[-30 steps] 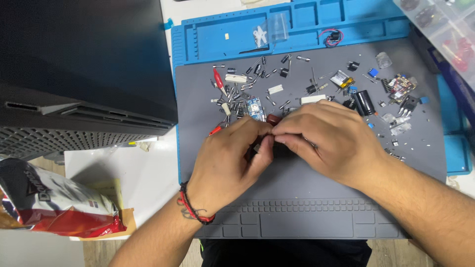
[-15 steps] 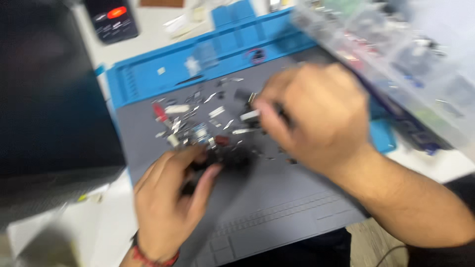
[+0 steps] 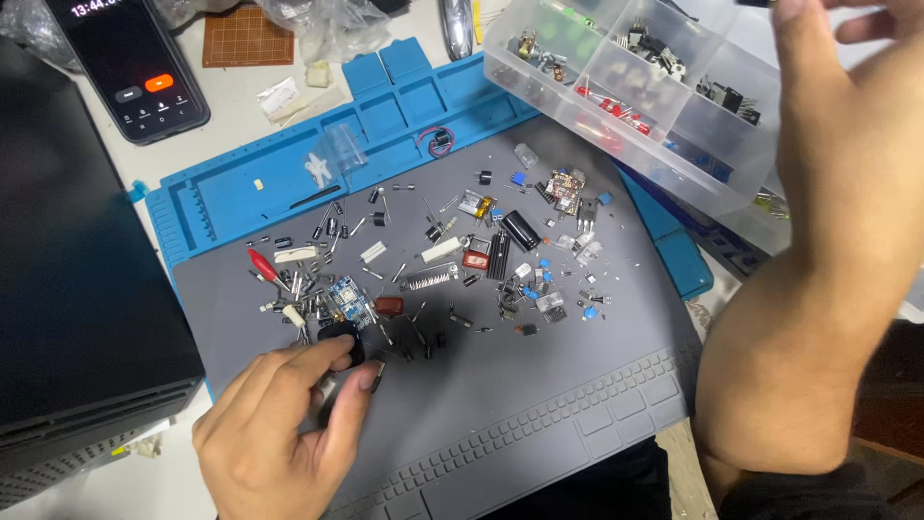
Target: The person sorts a variety of loose electronic components, including capacitors, resistors, and integrated circuits, from a gray mat into a clear plastic organizer box. The person picks up individual items and places them into the compartments of the box.
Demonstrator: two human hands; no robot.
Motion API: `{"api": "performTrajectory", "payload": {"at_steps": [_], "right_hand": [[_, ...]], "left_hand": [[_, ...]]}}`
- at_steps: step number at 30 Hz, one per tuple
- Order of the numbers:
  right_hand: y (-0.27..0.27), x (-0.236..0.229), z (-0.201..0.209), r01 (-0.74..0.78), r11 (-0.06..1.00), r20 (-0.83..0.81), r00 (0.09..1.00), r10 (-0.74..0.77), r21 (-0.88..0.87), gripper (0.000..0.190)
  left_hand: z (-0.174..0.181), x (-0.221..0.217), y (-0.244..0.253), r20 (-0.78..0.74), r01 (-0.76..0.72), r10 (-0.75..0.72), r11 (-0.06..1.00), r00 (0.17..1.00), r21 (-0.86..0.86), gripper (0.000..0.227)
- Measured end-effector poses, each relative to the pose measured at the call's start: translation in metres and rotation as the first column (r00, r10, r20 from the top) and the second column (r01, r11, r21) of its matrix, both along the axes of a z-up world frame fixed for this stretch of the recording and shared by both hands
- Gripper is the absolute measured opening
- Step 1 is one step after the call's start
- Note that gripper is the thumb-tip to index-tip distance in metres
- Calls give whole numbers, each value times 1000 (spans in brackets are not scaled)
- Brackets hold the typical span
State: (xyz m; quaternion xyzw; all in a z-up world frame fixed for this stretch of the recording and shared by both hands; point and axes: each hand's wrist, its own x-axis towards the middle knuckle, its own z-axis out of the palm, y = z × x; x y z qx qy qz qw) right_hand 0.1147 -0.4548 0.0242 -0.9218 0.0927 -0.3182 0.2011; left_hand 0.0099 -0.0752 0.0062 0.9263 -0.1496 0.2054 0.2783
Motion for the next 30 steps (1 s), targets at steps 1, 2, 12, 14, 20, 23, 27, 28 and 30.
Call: {"api": "performTrajectory", "payload": {"at_steps": [1, 2, 12, 14, 20, 23, 27, 28, 30], "right_hand": [[11, 3, 8, 121, 990, -109, 988, -112, 79, 41], [10, 3, 4, 120, 989, -111, 988, -111, 80, 41], [13, -5, -5, -51, 992, 23, 998, 54, -118, 20], [13, -4, -1, -109, 977, 21, 993, 115, -186, 20], [9, -7, 35, -335, 881, -178, 940, 290, -334, 7], [-6, 13, 40, -320, 775, -284, 940, 189, -545, 8], [17, 53, 68, -384, 804, -574, 816, 65, -455, 18], [27, 63, 77, -402, 849, -690, 721, 63, -343, 22], [22, 77, 68, -416, 852, -714, 696, 73, -318, 23]], "left_hand": [[-1, 0, 0, -7, -1, 1, 1000, 1000, 7, 16], [-1, 1, 0, -8, -2, 2, 1000, 1000, 8, 16], [1, 3, 1, -6, -7, 7, 1000, 1000, -7, 13], [2, 2, 2, -1, -15, 15, 1000, 1000, -1, 14], [1, 2, 4, -17, -51, 53, 995, 998, 82, 13], [0, 2, 6, -16, -31, 32, 997, 999, 70, 13], [-4, 1, 8, -12, -28, 29, 994, 1000, 107, 14], [-4, 1, 8, -12, -22, 23, 993, 1000, 116, 13], [-4, 2, 7, -8, -28, 29, 993, 1000, 112, 12]]}}
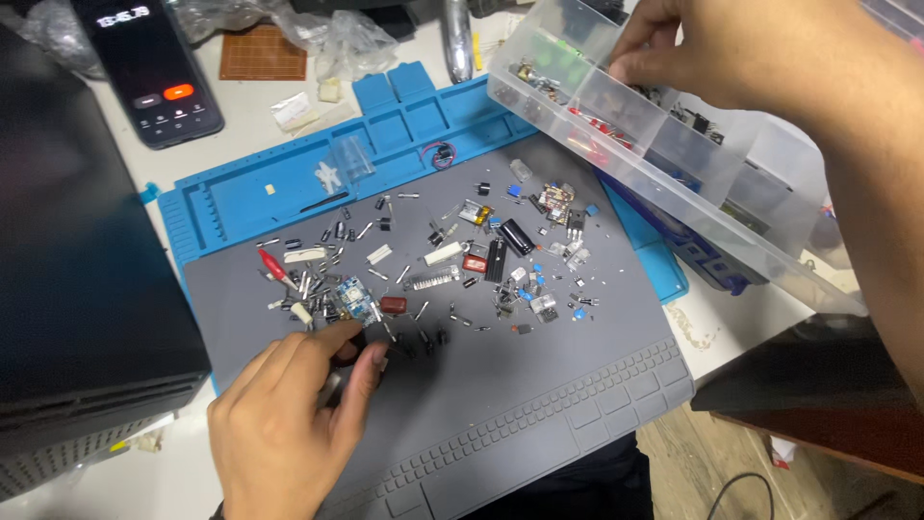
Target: The person sorts a variety of loose electronic components, including capacitors, resistors, and integrated circuits, from a gray mat into a clear plastic organizer box. The person picks up individual items and places them into the compartments of the box.
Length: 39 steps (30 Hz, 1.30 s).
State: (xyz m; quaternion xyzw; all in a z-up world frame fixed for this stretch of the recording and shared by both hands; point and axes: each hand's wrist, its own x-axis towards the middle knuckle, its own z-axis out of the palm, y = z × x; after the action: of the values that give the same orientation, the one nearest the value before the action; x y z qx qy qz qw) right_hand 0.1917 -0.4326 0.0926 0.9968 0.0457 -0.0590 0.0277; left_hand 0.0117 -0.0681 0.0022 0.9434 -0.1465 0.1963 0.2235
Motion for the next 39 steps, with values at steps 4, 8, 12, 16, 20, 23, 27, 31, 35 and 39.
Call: {"api": "performTrajectory", "payload": {"at_steps": [4, 8, 12, 16, 20, 23, 27, 31, 35, 39], "right_hand": [[-2, 12, -15, -10, 989, -14, 1000, 8, -145, 20], [-1, 16, -15, 3, 991, -40, 999, -8, -131, 19], [1, 24, -13, 6, 984, -117, 993, -27, -177, 19], [0, 25, -12, -2, 997, -158, 987, -10, -74, 22], [-5, 28, -18, -30, 990, -111, 994, 14, -140, 18], [-5, 34, -24, -1, 992, -111, 994, -13, -125, 24], [-9, 42, -25, -118, 992, -148, 983, 110, -46, 23], [3, 41, -20, 4, 987, -193, 981, -36, -163, 14], [1, 28, -10, -33, 997, -201, 980, 18, -73, 12], [-40, 35, -34, -366, 930, -7, 931, 366, 38, 22]], "left_hand": [[-2, 0, 1, -56, -28, 29, 999, 998, 21, 16], [-3, 1, 0, -55, -28, 30, 999, 998, 33, 17], [-3, 1, 0, -72, -25, 28, 999, 997, 35, 16], [-4, 1, 0, -66, -25, 27, 999, 997, 30, 18], [-2, 1, 0, -60, -22, 24, 1000, 998, 20, 17], [-2, 1, 1, -81, 4, -3, 1000, 997, 12, 19], [-3, 1, 0, -64, -14, 15, 1000, 998, 15, 16], [-4, 1, 1, -77, -30, 32, 999, 997, 30, 16], [-2, 2, 2, -73, -7, 9, 1000, 997, 21, 17], [-2, 2, 2, -78, -6, 7, 1000, 997, 11, 16]]}}
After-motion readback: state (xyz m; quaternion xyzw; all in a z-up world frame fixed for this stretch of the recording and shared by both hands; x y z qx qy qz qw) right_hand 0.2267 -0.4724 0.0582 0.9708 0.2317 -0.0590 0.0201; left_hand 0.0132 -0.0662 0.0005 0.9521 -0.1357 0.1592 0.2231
